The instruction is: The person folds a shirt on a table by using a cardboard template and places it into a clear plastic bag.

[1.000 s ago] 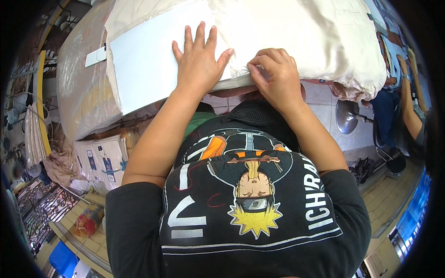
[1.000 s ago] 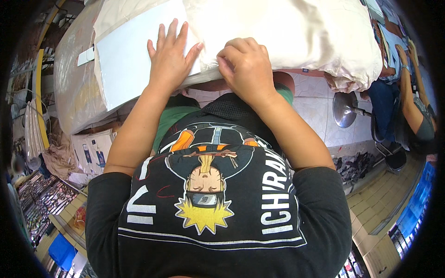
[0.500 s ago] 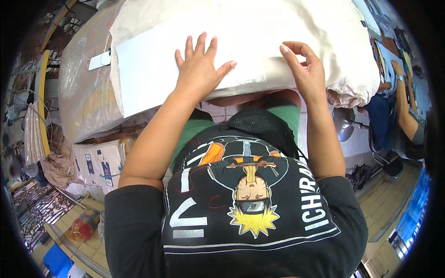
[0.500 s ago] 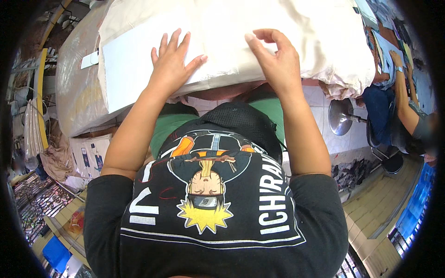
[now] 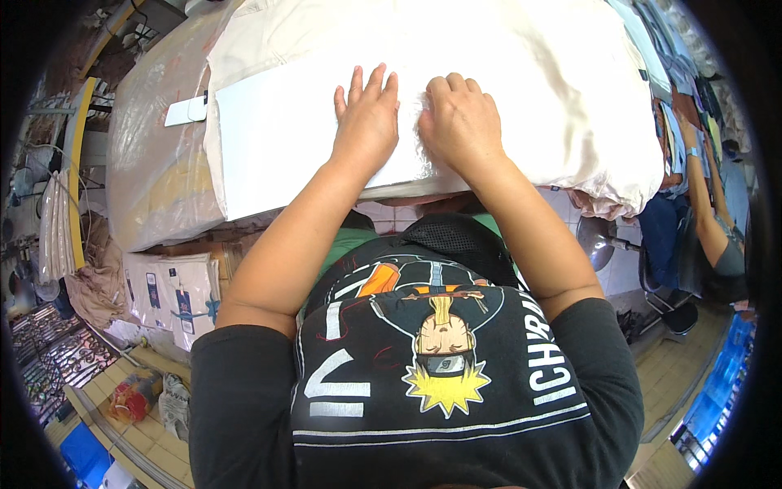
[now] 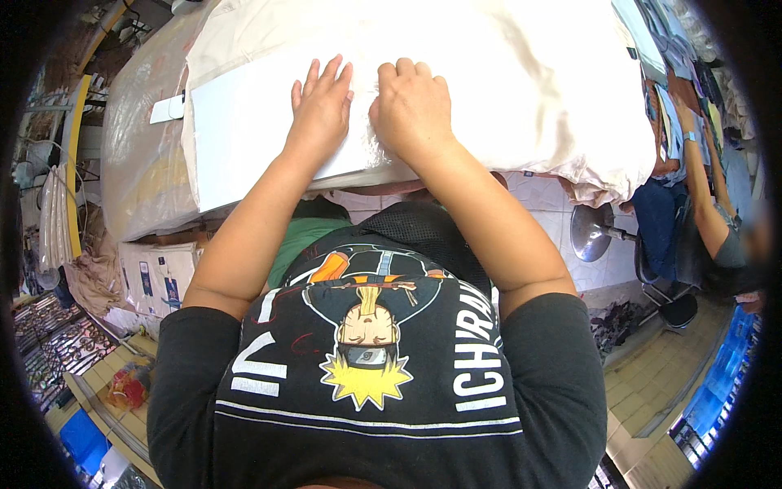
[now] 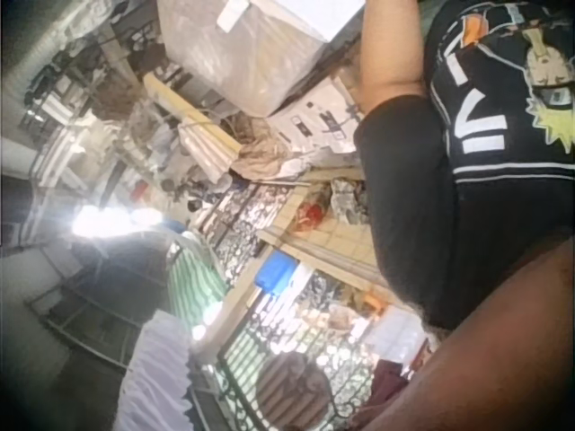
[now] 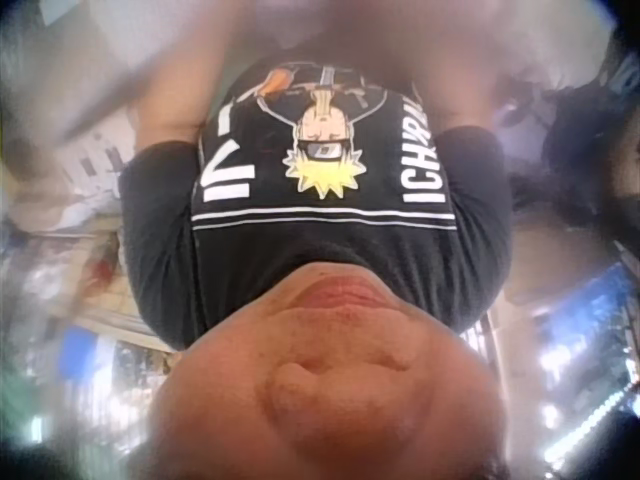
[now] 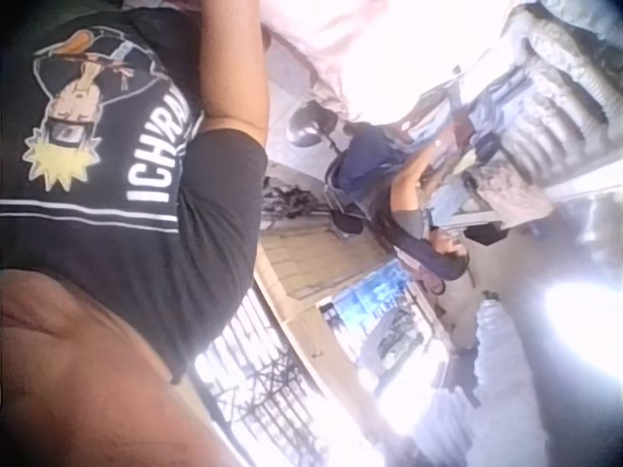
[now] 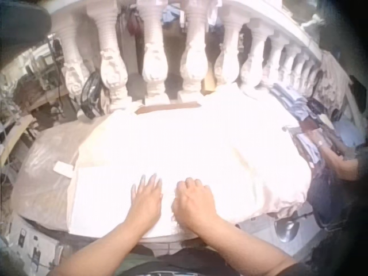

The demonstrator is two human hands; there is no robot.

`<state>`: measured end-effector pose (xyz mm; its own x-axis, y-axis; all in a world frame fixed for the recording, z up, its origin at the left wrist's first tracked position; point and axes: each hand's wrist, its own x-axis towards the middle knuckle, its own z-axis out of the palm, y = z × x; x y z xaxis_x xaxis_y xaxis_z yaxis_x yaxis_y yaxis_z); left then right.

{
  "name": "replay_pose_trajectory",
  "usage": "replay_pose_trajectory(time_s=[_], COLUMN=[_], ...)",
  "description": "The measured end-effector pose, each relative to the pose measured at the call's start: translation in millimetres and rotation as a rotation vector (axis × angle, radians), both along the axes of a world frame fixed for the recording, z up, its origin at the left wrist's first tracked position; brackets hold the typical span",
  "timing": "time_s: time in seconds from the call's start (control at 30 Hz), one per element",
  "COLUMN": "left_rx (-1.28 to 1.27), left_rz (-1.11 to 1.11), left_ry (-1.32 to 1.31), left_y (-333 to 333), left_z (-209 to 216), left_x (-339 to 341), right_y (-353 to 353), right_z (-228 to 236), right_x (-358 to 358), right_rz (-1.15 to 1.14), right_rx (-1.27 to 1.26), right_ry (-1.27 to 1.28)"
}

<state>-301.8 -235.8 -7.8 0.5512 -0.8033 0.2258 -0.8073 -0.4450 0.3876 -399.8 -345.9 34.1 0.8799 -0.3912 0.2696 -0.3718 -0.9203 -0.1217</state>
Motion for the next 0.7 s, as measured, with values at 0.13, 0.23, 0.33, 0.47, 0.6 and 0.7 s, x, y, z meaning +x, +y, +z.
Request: replay_pose_trajectory(time_s=[0.13, 0.23, 0.33, 0.47, 0.6, 0.7], left_rx=[-0.021, -0.018, 0.034, 0.097, 0.145, 0.156], left_rz=[0.023, 0.03, 0.035, 0.024, 0.003, 0.0], left_ry=[-0.024, -0.039, -0.068, -0.09, -0.098, -0.104], left_y=[-0.8, -1.0, -1.9, -3.0, -3.6, -3.3], left_z=[-0.7, 2.0, 1.0, 2.2, 5.4, 7.3], left_x=[-3.3, -5.3, -5.2, -6.2, -7.8, -9.3], right_y=[-10.3, -7.2, -11.8, -33.9, -40.2, -36.6], right_z=[-9.4, -3.0, -4.0, 0.2, 4.0, 4.3], right_x=[2.5, 0.1, 2.5, 0.8, -2.7, -1.8], right_rz=[0.005, 0.011, -0.008, -0.106, -0.127, -0.146], right_rx=[0.036, 0.016, 0.057, 0.417, 0.543, 0.543], right_ry=[-0.119, -0.12, -0.091, -0.031, 0.019, 0.024])
